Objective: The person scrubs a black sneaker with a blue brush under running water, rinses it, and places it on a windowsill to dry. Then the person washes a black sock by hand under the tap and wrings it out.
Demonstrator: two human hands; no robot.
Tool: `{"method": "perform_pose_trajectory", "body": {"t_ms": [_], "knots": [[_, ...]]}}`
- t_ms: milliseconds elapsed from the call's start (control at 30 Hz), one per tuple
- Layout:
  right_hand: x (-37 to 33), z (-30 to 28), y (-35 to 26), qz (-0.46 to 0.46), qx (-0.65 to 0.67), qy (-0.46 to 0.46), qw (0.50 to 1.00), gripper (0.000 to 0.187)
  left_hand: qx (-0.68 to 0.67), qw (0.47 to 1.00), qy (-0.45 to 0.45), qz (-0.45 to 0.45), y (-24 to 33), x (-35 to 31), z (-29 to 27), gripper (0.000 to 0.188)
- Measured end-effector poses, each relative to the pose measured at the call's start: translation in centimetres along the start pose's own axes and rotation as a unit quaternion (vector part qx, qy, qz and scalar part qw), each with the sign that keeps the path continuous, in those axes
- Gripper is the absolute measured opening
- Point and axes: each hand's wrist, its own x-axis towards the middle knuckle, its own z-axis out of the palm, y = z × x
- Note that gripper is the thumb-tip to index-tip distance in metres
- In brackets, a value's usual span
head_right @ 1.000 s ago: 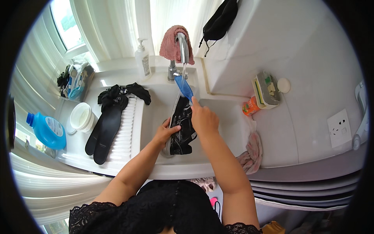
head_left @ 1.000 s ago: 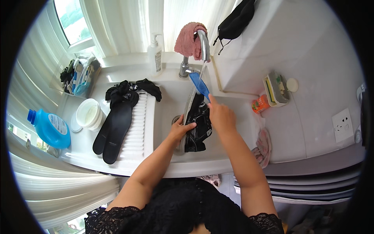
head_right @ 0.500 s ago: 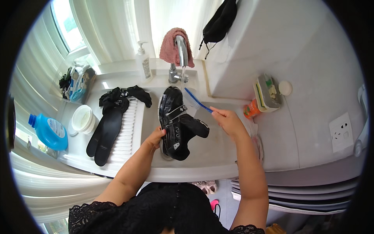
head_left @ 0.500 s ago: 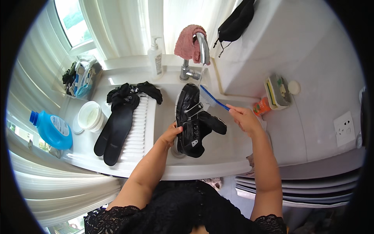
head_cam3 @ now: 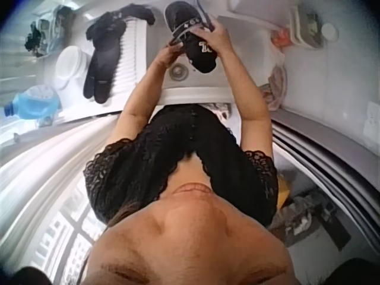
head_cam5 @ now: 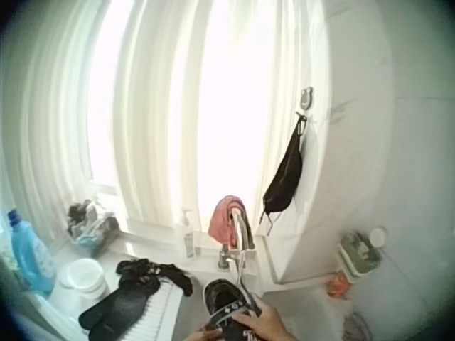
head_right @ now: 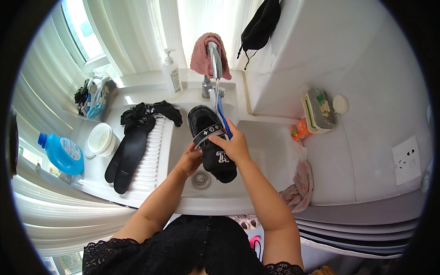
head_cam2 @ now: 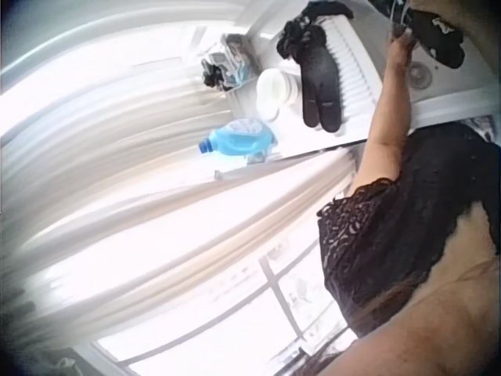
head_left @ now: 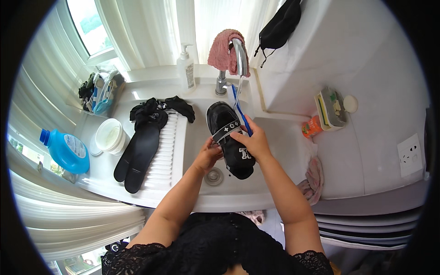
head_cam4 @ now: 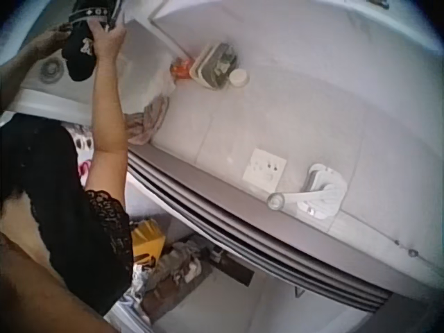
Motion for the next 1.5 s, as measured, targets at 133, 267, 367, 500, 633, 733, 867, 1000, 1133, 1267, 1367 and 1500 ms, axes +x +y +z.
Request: {"method": "perform_pose_trajectory", "body": {"t_ms": [133,267,367,500,633,733,867,1000,1133,1267,1367,1500], "knots": [[0.7,1.3,1.8,0.011,-0.106,0.046,0.993,0.085,-0.079,0.997,-0.002,0.009,-0.4,0.5,0.2,0.061],[-0.1,2.2,1.4,-0.026,-0.244,0.054,0.968,0.064,0.018,0.994,0.111,-0.005,0.2,1.1,1.3,0.055],[-0.1,-0.5,1.7,-0.021,-0.193,0.03,0.98,0.048,0.022,0.991,0.134,-0.014,0.3,1.4,1.6,0.053],[-4.2,-3.8,0.3,-0.115,-0.238,-0.01,0.964,0.039,-0.042,0.974,0.21,-0.075,0.8,1.9,1.5,0.051],[-5.2,-2.4,1.3,-0.204,-0.455,0.049,0.865,0.035,0.002,0.975,0.202,-0.092,-0.2,4.4,2.5,0.044],[-3.5,-1.5,1.0,-0.174,-0.512,0.111,0.834,0.037,0.007,0.971,0.226,-0.082,-0.1,6.4,3.9,0.04],[-7.2,-2.4,1.9,-0.18,-0.504,0.073,0.842,0.036,-0.016,0.958,0.267,-0.107,0.8,6.6,2.3,0.04],[-5.8,-2.7,2.1,-0.145,-0.515,0.059,0.843,0.036,0.04,0.962,0.256,-0.09,-0.4,6.1,3.2,0.037],[-7.7,-3.0,0.7,-0.116,-0.48,0.017,0.869,0.036,0.056,0.956,0.274,-0.093,0.8,6.0,1.2,0.031],[-8.1,-4.7,0.8,-0.097,-0.434,0.001,0.896,0.037,0.066,0.968,0.23,-0.07,1.5,5.8,1.3,0.054],[-6.6,-3.0,1.5,-0.153,-0.374,0.005,0.915,0.038,0.113,0.951,0.281,-0.066,0.2,5.6,2.7,0.035],[-7.4,-5.0,0.7,-0.126,-0.434,-0.039,0.891,0.038,0.093,0.974,0.206,-0.012,1.1,5.7,1.7,0.037]]}}
